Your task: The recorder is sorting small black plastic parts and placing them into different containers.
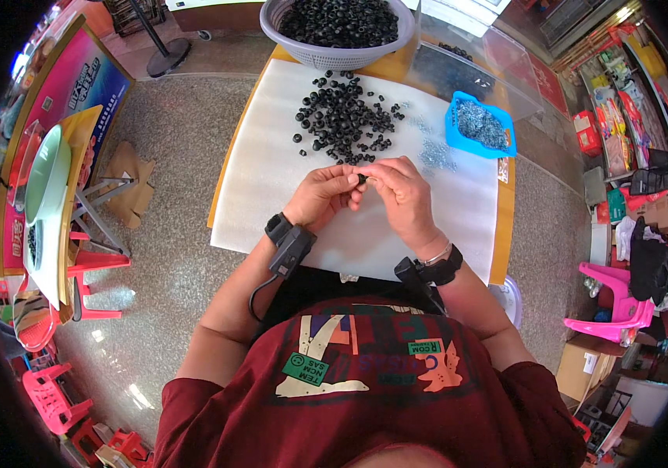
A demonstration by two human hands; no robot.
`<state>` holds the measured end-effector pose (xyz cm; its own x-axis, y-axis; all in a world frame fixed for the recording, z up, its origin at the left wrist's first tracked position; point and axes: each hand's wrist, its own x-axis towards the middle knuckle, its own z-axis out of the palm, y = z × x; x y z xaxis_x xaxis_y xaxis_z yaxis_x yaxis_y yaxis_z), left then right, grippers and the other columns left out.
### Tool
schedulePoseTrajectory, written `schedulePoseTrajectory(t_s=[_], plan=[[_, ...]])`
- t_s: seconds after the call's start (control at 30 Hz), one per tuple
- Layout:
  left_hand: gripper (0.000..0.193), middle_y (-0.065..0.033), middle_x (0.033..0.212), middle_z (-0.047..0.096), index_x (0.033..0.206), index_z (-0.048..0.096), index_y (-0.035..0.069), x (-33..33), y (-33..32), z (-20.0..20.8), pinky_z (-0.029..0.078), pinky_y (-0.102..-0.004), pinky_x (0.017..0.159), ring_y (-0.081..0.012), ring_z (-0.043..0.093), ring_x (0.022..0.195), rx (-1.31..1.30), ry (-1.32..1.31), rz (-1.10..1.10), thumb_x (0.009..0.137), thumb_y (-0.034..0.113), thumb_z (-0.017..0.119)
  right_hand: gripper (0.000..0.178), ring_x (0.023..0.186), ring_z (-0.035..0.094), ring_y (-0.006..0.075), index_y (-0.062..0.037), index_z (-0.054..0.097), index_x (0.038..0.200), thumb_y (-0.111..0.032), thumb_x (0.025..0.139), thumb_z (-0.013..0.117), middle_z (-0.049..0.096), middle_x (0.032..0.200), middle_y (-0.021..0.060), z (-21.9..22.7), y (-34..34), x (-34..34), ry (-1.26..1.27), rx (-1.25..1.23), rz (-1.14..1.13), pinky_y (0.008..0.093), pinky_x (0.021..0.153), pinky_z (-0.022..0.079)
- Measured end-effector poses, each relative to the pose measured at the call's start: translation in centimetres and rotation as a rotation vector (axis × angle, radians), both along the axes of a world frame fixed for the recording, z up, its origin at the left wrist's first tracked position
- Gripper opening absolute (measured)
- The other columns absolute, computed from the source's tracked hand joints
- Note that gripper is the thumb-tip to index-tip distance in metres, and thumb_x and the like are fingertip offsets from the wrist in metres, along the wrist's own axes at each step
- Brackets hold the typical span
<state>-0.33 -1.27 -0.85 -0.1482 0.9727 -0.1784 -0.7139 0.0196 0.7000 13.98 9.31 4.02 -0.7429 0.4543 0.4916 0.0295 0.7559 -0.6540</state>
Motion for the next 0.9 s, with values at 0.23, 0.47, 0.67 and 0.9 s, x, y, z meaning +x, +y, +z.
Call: schedulePoseTrajectory(t_s=[0.23,0.47,0.67,0.9], plan=[[0.017,-0.0055,0.088,0.064,0.104,0.06,-0.001,-0.3,0.0,-0.4,0.051,-0.026,0.067,-0.0121,0.059,0.071,0.013,-0.033,-0.04,0.093,0.012,0.055,0.021,0.087,0.057,0.0271,-0.0044,0.065,0.097,0.001,0.077,0.061,0.063,0.093,0.0073,0.9,0.5,0.2,-0.018,0.207,0.089,0.036,0.076,0.049],[0.018,-0.0075,0.093,0.066,0.105,0.059,-0.002,0.1,0.2,0.2,0.052,-0.0263,0.069,-0.012,0.06,0.075,0.007,-0.02,-0.003,0.093,0.01,0.055,0.021,0.086,0.058,0.0282,-0.0033,0.065,0.097,0.001,0.075,0.063,0.062,0.092,0.0101,0.0,0.1,0.5,-0.031,-0.333,0.078,0.0361,0.075,0.049],[0.02,-0.0061,0.092,0.064,0.109,0.059,-0.002,0.4,0.1,0.5,0.051,-0.0265,0.069,-0.0132,0.06,0.075,-0.015,0.02,0.016,0.093,0.01,0.056,0.024,0.086,0.056,0.0301,-0.0038,0.062,0.1,0.003,0.077,0.06,0.059,0.09,0.0103,0.4,0.3,0.3,-0.029,0.109,0.095,0.039,0.075,0.048],[0.019,-0.0066,0.093,0.064,0.109,0.059,-0.002,0.7,0.4,0.4,0.051,-0.0266,0.073,-0.0137,0.061,0.079,-0.051,0.093,0.062,0.093,0.008,0.054,0.024,0.084,0.055,0.0301,-0.005,0.061,0.1,0.001,0.076,0.061,0.058,0.088,0.0104,-0.3,0.3,0.3,-0.007,0.122,0.062,0.0392,0.074,0.047]])
